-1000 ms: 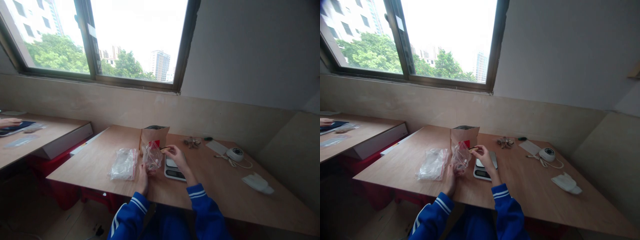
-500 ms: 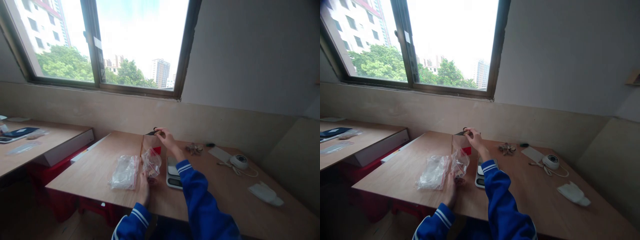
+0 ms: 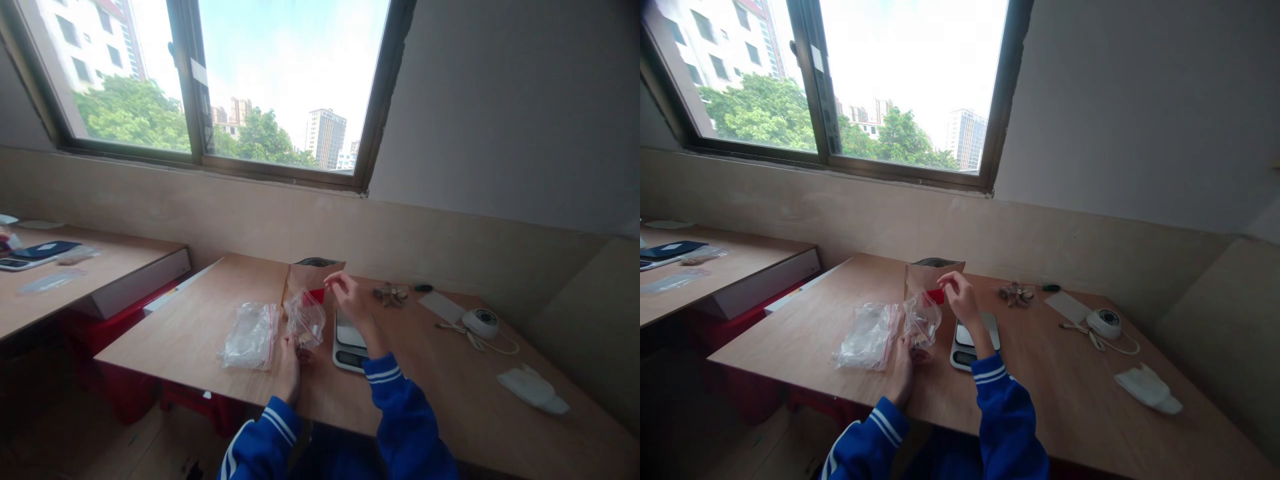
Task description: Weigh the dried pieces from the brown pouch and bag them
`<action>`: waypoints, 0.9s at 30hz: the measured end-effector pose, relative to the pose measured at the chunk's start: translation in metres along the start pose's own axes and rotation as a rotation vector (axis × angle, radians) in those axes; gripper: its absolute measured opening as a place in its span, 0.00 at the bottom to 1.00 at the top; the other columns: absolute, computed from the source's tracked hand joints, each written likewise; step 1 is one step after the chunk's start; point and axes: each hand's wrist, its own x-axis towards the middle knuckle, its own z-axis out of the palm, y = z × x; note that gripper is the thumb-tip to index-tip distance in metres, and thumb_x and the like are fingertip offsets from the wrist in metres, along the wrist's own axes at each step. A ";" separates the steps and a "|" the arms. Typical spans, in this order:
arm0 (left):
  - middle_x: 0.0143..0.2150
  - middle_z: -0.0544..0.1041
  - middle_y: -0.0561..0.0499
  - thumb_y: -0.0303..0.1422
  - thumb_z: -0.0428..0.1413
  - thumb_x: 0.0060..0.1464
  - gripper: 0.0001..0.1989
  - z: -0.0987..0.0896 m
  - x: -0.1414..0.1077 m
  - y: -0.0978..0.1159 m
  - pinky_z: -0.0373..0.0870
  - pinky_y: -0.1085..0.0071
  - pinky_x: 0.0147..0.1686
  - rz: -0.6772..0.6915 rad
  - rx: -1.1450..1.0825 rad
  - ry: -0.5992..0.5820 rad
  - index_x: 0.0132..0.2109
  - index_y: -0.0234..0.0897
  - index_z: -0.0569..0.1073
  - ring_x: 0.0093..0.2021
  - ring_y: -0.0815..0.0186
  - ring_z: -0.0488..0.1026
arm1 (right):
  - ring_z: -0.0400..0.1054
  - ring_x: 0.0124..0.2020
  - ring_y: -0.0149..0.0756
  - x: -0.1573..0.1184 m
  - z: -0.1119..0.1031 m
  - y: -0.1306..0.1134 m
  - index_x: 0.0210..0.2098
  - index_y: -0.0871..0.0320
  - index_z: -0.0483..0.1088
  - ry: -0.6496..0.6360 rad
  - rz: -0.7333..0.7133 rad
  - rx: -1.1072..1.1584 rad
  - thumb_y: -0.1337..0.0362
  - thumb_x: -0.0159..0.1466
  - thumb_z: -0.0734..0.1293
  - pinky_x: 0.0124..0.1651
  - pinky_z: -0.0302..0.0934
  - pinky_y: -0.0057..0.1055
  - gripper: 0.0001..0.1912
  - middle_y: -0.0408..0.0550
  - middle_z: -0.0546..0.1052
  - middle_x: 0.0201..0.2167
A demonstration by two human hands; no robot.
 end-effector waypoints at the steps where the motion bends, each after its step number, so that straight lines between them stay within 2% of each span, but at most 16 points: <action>1: 0.28 0.75 0.50 0.52 0.52 0.53 0.22 0.001 -0.001 0.001 0.67 0.69 0.22 0.002 0.012 -0.010 0.44 0.39 0.65 0.20 0.66 0.71 | 0.70 0.32 0.35 -0.009 0.000 0.003 0.37 0.57 0.68 -0.098 0.075 0.053 0.63 0.63 0.58 0.36 0.64 0.31 0.09 0.45 0.74 0.31; 3: 0.26 0.74 0.52 0.53 0.52 0.53 0.23 0.004 -0.003 0.004 0.66 0.70 0.20 0.010 0.029 -0.020 0.44 0.39 0.63 0.19 0.66 0.70 | 0.69 0.29 0.33 -0.025 0.001 0.009 0.39 0.57 0.68 -0.303 0.175 0.053 0.65 0.63 0.59 0.31 0.63 0.29 0.09 0.44 0.74 0.30; 5: 0.23 0.72 0.54 0.54 0.52 0.52 0.24 0.006 -0.005 0.006 0.65 0.71 0.19 0.020 0.034 -0.009 0.44 0.39 0.62 0.18 0.67 0.69 | 0.69 0.30 0.34 -0.039 0.003 0.014 0.36 0.57 0.71 -0.453 0.201 -0.045 0.68 0.61 0.61 0.33 0.62 0.28 0.07 0.44 0.75 0.30; 7: 0.25 0.73 0.54 0.54 0.54 0.50 0.25 0.008 -0.007 0.009 0.66 0.71 0.19 0.030 0.028 0.016 0.44 0.39 0.62 0.19 0.67 0.70 | 0.69 0.30 0.34 -0.048 0.007 0.018 0.33 0.58 0.72 -0.557 0.209 -0.117 0.70 0.59 0.63 0.34 0.61 0.28 0.06 0.44 0.76 0.30; 10: 0.31 0.75 0.51 0.54 0.56 0.48 0.26 0.009 -0.009 0.013 0.69 0.71 0.21 0.058 0.010 0.023 0.44 0.38 0.63 0.25 0.65 0.74 | 0.68 0.29 0.34 -0.056 0.014 0.023 0.33 0.57 0.73 -0.664 0.232 -0.109 0.70 0.56 0.68 0.33 0.61 0.27 0.06 0.43 0.76 0.30; 12: 0.31 0.76 0.51 0.54 0.57 0.47 0.27 0.009 -0.009 0.013 0.69 0.72 0.21 0.069 0.002 0.009 0.45 0.38 0.63 0.25 0.66 0.74 | 0.67 0.29 0.33 -0.060 0.019 0.025 0.32 0.57 0.72 -0.677 0.233 -0.111 0.71 0.53 0.70 0.32 0.60 0.26 0.07 0.42 0.75 0.30; 16: 0.27 0.74 0.54 0.55 0.55 0.48 0.28 0.006 -0.004 0.006 0.67 0.72 0.17 0.041 -0.007 -0.011 0.45 0.38 0.61 0.18 0.68 0.70 | 0.66 0.28 0.33 -0.064 0.026 0.026 0.30 0.59 0.71 -0.577 0.241 -0.150 0.71 0.54 0.70 0.31 0.59 0.26 0.05 0.43 0.75 0.28; 19: 0.25 0.73 0.56 0.55 0.52 0.51 0.27 0.004 -0.001 0.000 0.66 0.73 0.16 0.033 0.013 -0.039 0.47 0.39 0.59 0.16 0.69 0.70 | 0.68 0.30 0.35 -0.062 0.024 0.026 0.32 0.59 0.73 -0.547 0.231 -0.110 0.67 0.57 0.69 0.33 0.62 0.29 0.03 0.45 0.76 0.30; 23: 0.22 0.72 0.58 0.54 0.49 0.54 0.25 0.004 -0.002 -0.001 0.64 0.74 0.16 0.028 0.033 -0.069 0.48 0.40 0.57 0.14 0.69 0.68 | 0.70 0.31 0.37 -0.060 0.015 0.026 0.36 0.58 0.74 -0.480 0.273 -0.029 0.63 0.59 0.67 0.34 0.63 0.30 0.07 0.47 0.78 0.32; 27: 0.23 0.73 0.56 0.54 0.49 0.54 0.27 0.005 -0.005 0.002 0.65 0.73 0.17 0.021 0.072 -0.102 0.51 0.40 0.58 0.16 0.67 0.71 | 0.70 0.31 0.37 -0.062 0.015 0.028 0.37 0.58 0.74 -0.542 0.280 -0.015 0.59 0.56 0.71 0.35 0.63 0.31 0.12 0.46 0.78 0.32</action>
